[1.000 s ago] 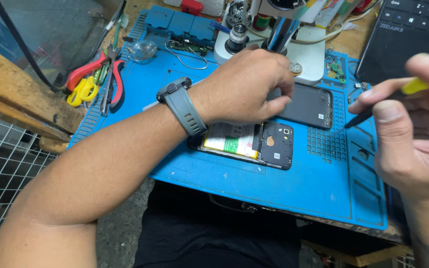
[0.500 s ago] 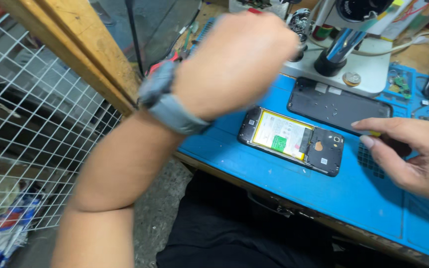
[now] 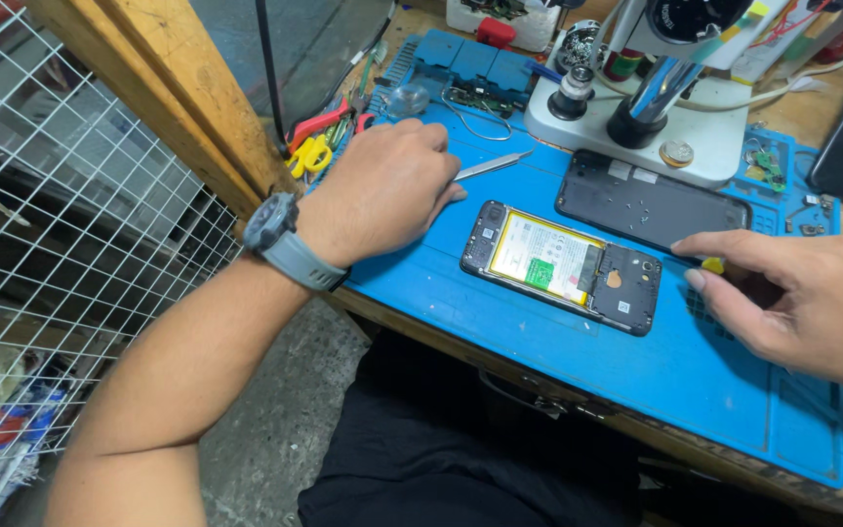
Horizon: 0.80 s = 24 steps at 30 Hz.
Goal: The person prying the back cover off a phone by hand, then using a screwdriver to remove screws from the internal chassis.
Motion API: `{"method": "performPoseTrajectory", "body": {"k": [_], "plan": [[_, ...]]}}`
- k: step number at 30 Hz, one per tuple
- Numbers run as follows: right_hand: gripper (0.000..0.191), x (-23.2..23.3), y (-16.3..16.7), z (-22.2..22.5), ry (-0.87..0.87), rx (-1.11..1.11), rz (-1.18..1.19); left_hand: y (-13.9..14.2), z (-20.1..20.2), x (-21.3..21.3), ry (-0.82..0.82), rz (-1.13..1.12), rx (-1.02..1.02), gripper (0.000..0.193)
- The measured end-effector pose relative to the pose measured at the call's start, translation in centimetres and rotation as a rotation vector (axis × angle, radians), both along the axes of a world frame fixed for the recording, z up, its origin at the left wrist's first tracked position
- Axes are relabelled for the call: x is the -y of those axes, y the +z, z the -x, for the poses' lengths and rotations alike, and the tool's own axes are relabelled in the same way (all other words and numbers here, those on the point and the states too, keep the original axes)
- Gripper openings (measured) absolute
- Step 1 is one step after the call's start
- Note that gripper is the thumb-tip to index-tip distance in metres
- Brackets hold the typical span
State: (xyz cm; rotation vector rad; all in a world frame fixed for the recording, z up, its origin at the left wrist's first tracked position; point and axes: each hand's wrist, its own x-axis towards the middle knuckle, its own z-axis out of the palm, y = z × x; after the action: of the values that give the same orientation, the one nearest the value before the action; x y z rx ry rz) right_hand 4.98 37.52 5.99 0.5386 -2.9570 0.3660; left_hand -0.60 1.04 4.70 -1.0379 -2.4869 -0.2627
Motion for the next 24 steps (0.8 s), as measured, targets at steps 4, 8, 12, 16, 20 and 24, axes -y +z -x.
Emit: {"method": "performPoseTrajectory", "body": {"k": [4,8,12,16,20,24], "plan": [[0.028,0.1,0.8,-0.2,-0.057,0.082,-0.147,-1.4,1.1,0.3,0.0,-0.1,0.102,0.015],[0.036,0.1,1.3,-0.4,-0.035,0.029,-0.102,-1.8,1.1,0.0,0.027,-0.121,0.217,0.009],[0.033,-0.1,1.3,-0.2,0.082,-0.157,0.056,-1.0,-0.1,-0.3,0.027,-0.139,0.158,0.018],[0.028,0.0,1.1,-0.2,0.13,-0.206,0.123,0.6,-2.2,-0.2,0.051,-0.093,0.08,0.019],[0.034,0.5,1.5,-0.6,0.151,-0.169,0.17,1.6,-3.4,-2.1,-0.213,-0.33,0.078,0.02],[0.054,1.1,1.8,-1.0,0.341,-0.213,0.435,0.7,-2.7,-7.1,-0.484,-0.469,0.139,0.016]]}}
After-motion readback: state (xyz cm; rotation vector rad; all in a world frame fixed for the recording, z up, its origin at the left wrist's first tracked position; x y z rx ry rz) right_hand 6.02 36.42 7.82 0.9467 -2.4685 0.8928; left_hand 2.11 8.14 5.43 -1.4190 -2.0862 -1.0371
